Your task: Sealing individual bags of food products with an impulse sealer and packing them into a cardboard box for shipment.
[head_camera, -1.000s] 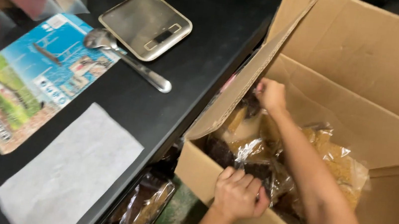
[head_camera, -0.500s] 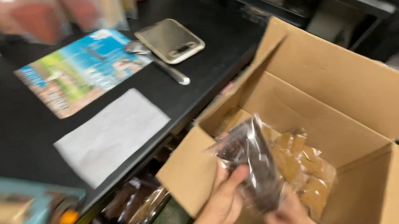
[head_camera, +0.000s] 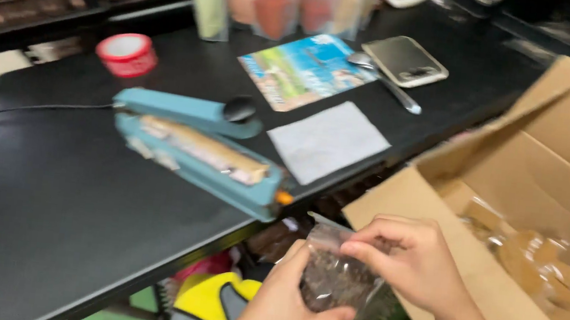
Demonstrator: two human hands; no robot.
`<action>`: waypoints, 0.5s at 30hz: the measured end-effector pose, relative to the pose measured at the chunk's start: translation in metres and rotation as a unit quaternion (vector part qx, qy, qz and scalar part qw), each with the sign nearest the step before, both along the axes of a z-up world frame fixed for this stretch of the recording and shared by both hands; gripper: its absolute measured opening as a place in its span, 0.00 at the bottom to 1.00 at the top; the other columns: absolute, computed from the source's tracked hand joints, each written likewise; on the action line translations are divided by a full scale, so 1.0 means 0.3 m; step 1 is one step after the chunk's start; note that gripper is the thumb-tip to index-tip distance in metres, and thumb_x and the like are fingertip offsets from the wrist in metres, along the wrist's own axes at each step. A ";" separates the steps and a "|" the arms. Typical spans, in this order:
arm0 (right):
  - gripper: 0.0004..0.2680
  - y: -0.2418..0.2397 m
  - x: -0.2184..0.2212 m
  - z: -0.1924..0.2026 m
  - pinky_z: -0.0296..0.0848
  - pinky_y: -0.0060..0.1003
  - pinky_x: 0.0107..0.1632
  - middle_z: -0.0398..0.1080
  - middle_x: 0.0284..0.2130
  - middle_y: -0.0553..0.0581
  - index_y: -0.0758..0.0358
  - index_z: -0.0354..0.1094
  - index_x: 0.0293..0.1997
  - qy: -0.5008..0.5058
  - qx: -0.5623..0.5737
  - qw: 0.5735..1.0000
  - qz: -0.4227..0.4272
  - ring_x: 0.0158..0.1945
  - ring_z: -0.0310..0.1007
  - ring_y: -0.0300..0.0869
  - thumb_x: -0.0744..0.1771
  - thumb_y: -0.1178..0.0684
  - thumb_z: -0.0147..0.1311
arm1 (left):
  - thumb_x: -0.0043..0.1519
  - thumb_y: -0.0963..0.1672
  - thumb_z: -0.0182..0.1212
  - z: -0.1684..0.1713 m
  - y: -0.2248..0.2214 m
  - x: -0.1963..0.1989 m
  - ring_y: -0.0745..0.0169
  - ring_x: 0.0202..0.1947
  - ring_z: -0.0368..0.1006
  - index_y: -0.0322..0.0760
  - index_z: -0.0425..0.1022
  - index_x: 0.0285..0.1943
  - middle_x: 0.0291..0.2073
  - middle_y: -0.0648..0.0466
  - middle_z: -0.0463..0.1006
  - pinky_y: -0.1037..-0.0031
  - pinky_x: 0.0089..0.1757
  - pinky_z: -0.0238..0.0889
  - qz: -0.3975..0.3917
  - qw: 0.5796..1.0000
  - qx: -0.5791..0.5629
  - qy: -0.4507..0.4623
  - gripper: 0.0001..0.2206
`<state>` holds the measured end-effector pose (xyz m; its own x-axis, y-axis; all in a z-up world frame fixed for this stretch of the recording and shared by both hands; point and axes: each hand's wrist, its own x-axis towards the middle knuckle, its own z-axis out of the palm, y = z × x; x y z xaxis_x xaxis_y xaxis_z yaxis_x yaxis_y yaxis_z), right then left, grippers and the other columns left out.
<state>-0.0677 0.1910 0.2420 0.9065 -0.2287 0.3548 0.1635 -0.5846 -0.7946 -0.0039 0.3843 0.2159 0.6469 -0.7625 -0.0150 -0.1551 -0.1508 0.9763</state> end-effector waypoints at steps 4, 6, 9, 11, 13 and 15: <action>0.07 0.091 0.112 -0.051 0.64 0.29 0.15 0.76 0.12 0.61 0.72 0.81 0.22 0.132 0.217 0.963 0.086 0.10 0.66 0.37 0.63 0.59 0.65 | 0.48 0.49 0.70 0.021 0.209 0.013 0.60 0.58 0.72 0.43 0.71 0.60 0.55 0.52 0.74 0.72 0.56 0.60 0.018 0.995 -0.023 -0.099 0.28; 0.12 0.141 0.159 -0.055 0.70 0.31 0.19 0.77 0.15 0.60 0.73 0.82 0.29 0.141 0.213 0.949 0.182 0.14 0.72 0.39 0.66 0.53 0.58 | 0.47 0.49 0.70 0.024 0.291 0.018 0.63 0.57 0.73 0.47 0.71 0.63 0.55 0.55 0.72 0.75 0.55 0.61 0.037 0.995 0.007 -0.087 0.30; 0.10 0.242 0.218 -0.029 0.69 0.29 0.24 0.78 0.15 0.57 0.70 0.84 0.28 0.139 0.162 0.959 0.185 0.17 0.69 0.37 0.64 0.53 0.61 | 0.48 0.51 0.70 0.055 0.391 0.019 0.66 0.53 0.75 0.50 0.72 0.62 0.52 0.58 0.73 0.77 0.51 0.64 0.083 0.993 0.052 -0.067 0.30; 0.07 0.327 0.246 0.012 0.72 0.28 0.27 0.81 0.20 0.53 0.66 0.85 0.32 0.131 0.103 0.967 0.194 0.22 0.73 0.33 0.63 0.54 0.63 | 0.47 0.51 0.69 0.085 0.444 0.019 0.67 0.55 0.75 0.52 0.71 0.63 0.54 0.59 0.72 0.76 0.53 0.64 0.101 0.990 0.083 -0.059 0.30; 0.06 0.405 0.272 0.051 0.74 0.27 0.30 0.84 0.24 0.49 0.62 0.86 0.35 0.122 0.044 0.972 0.195 0.27 0.76 0.29 0.62 0.55 0.65 | 0.47 0.51 0.68 0.118 0.484 0.022 0.67 0.57 0.76 0.54 0.70 0.64 0.55 0.60 0.72 0.76 0.54 0.64 0.112 0.986 0.111 -0.049 0.31; 0.04 0.474 0.294 0.090 0.69 0.27 0.29 0.80 0.22 0.44 0.55 0.84 0.27 0.064 -0.067 0.966 0.243 0.24 0.72 0.29 0.62 0.50 0.67 | 0.51 0.56 0.61 0.155 0.509 0.028 0.54 0.43 0.73 0.55 0.58 0.74 0.50 0.58 0.63 0.67 0.39 0.60 0.053 0.968 0.246 -0.021 0.38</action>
<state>0.0206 0.3331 0.2690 0.9335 0.2755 0.2296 0.3502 -0.5623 -0.7491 0.0046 0.5372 0.2623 0.7289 -0.5992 -0.3310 -0.1513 -0.6126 0.7758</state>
